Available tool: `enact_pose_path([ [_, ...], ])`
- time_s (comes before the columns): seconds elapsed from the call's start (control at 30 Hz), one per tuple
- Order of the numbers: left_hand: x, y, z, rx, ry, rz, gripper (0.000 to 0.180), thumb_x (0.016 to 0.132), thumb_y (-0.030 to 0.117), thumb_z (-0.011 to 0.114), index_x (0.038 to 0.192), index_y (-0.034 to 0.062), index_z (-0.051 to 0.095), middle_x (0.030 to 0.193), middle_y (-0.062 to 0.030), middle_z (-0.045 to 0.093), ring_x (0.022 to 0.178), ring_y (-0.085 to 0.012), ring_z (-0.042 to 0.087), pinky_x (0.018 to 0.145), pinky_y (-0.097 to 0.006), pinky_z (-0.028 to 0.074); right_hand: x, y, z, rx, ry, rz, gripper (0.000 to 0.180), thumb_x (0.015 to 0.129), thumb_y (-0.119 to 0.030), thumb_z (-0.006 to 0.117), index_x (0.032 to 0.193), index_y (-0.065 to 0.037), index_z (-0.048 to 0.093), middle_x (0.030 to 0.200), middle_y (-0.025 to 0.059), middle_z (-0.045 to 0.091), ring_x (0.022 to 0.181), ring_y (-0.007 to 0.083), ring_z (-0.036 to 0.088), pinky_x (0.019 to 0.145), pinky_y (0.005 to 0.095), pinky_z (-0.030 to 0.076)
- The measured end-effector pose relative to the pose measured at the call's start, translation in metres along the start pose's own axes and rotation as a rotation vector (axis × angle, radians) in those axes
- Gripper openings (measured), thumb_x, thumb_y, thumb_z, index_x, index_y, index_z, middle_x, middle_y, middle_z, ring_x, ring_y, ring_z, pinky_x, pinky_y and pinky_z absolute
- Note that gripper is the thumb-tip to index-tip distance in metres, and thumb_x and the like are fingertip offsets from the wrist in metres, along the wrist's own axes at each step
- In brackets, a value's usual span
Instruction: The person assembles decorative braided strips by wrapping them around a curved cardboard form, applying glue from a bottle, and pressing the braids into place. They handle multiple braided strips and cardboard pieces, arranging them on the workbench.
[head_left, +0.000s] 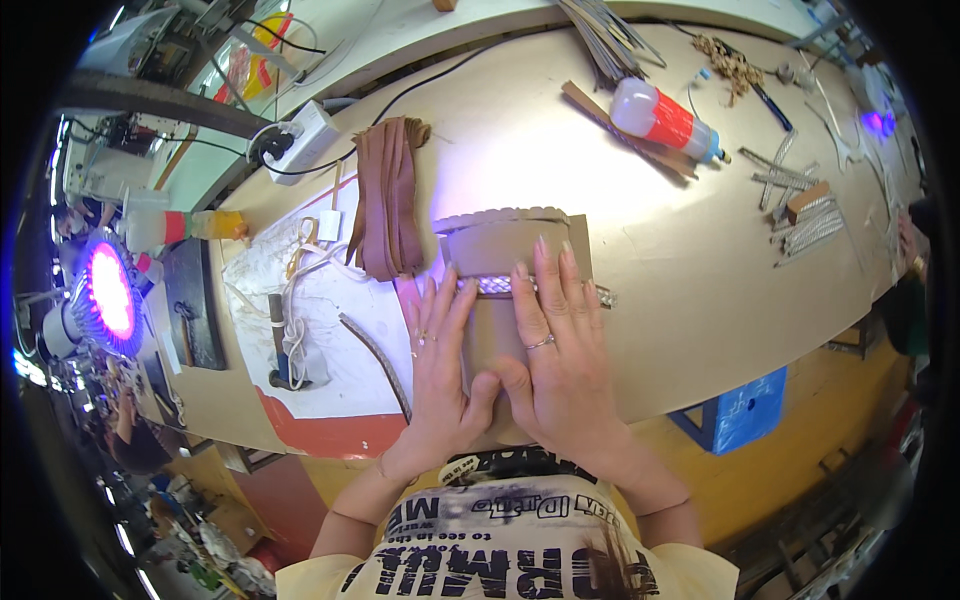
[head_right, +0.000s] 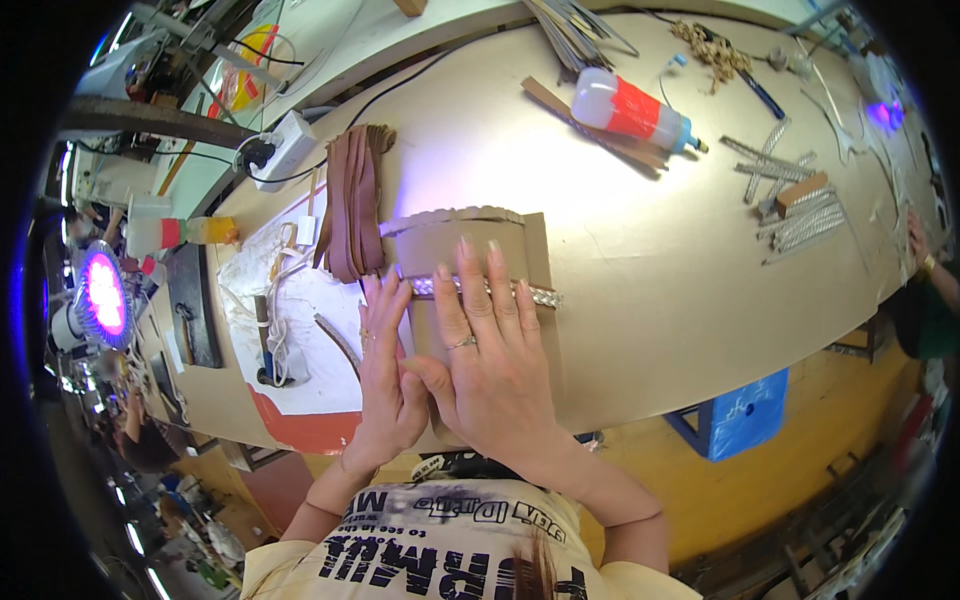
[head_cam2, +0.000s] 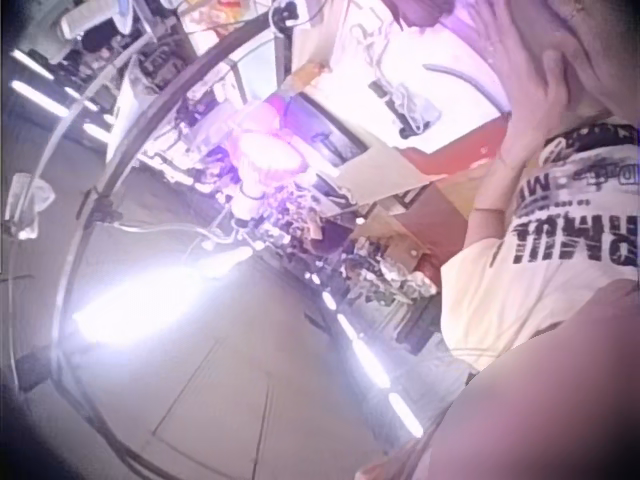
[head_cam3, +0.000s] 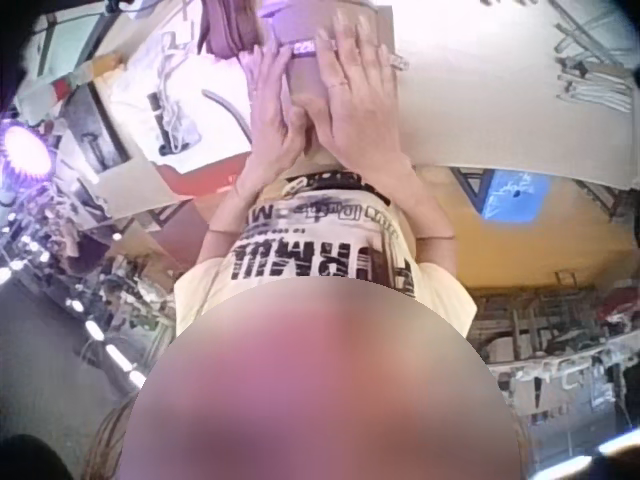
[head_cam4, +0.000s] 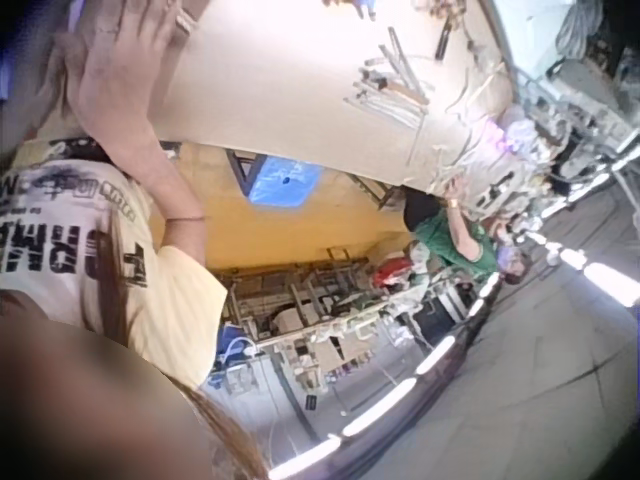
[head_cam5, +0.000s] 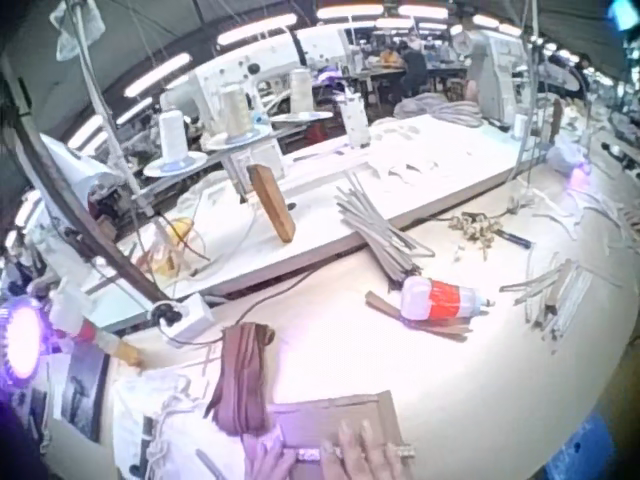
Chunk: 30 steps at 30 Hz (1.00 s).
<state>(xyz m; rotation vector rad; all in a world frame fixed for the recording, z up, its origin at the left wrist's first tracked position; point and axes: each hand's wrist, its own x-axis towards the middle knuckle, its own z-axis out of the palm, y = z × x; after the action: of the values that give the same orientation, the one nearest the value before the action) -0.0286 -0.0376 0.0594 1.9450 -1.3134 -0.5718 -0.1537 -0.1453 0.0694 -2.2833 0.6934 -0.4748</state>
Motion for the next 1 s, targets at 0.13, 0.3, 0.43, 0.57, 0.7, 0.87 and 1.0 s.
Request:
enact_pose_path([
  [0.13,-0.008,-0.002,0.011,-0.219,0.019,0.012,0.085,0.094,0.054,0.049,0.149,-0.0039,0.019,0.156,-0.0314,0.009,0.146,-0.0451,0.009,0.116,-0.052,0.009,-0.002,0.014,0.019,0.146,-0.047,0.008,0.08,0.096,-0.053,0.044,0.15,0.001,0.024,0.156,0.0261,0.017,0.144,0.0464,0.016,0.115,0.0553,0.014],
  [0.3,-0.009,-0.009,0.026,-0.271,0.084,0.042,0.093,0.09,0.053,0.056,0.15,-0.0033,0.013,0.155,-0.0328,0.003,0.145,-0.0474,0.009,0.115,-0.052,0.013,-0.017,0.032,0.025,0.471,-0.03,0.226,0.083,0.096,-0.048,0.044,0.152,0.003,0.008,0.157,0.0253,0.014,0.145,0.0455,0.013,0.117,0.0543,0.01],
  [0.43,-0.009,-0.012,0.032,-0.305,0.13,0.042,0.097,0.087,0.055,0.06,0.15,-0.0032,0.015,0.155,-0.0332,0.005,0.144,-0.048,0.01,0.115,-0.053,0.015,-0.023,0.039,0.02,0.571,-0.116,0.366,0.083,0.097,-0.045,0.041,0.152,0.004,0.003,0.157,0.025,0.017,0.146,0.041,0.016,0.118,0.0522,0.002],
  [0.57,-0.01,-0.011,0.031,-0.278,0.13,0.036,0.097,0.089,0.058,0.055,0.15,-0.0039,0.012,0.155,-0.0326,0.006,0.145,-0.0438,0.012,0.116,-0.049,0.016,-0.025,0.044,0.018,0.408,-0.154,0.344,0.084,0.097,-0.048,0.039,0.151,0.005,0.003,0.156,0.0254,0.018,0.146,0.0385,0.017,0.118,0.0505,-0.002],
  [0.7,-0.011,-0.007,0.026,-0.207,0.119,0.021,0.1,0.086,0.062,0.056,0.151,-0.0019,0.016,0.155,-0.0326,0.009,0.144,-0.0483,0.012,0.115,-0.055,0.013,-0.023,0.041,0.013,0.219,-0.206,0.335,0.084,0.097,-0.049,0.038,0.151,0.006,0.005,0.157,0.0261,0.013,0.147,0.0408,0.011,0.117,0.0507,-0.001],
  [0.87,-0.014,-0.003,0.016,0.134,0.095,0.061,0.1,0.087,0.068,0.047,0.152,-0.0009,0.015,0.157,-0.0294,0.007,0.145,-0.0471,0.009,0.116,-0.057,0.008,-0.024,0.004,-0.001,-0.335,0.134,0.213,0.075,0.099,-0.05,0.034,0.152,0.001,0.017,0.158,0.0265,0.01,0.147,0.0415,0.006,0.116,0.0536,0.004],
  [1.0,-0.018,-0.001,0.018,0.051,0.144,0.124,0.09,0.091,0.059,0.044,0.152,-0.0014,0.015,0.157,-0.0294,0.008,0.145,-0.0458,0.008,0.116,-0.057,0.006,-0.01,-0.018,-0.012,-0.328,0.091,-0.037,0.069,0.101,-0.051,0.027,0.151,-0.005,0.026,0.158,0.0229,0.016,0.147,0.0414,0.01,0.116,0.0553,0.009],
])
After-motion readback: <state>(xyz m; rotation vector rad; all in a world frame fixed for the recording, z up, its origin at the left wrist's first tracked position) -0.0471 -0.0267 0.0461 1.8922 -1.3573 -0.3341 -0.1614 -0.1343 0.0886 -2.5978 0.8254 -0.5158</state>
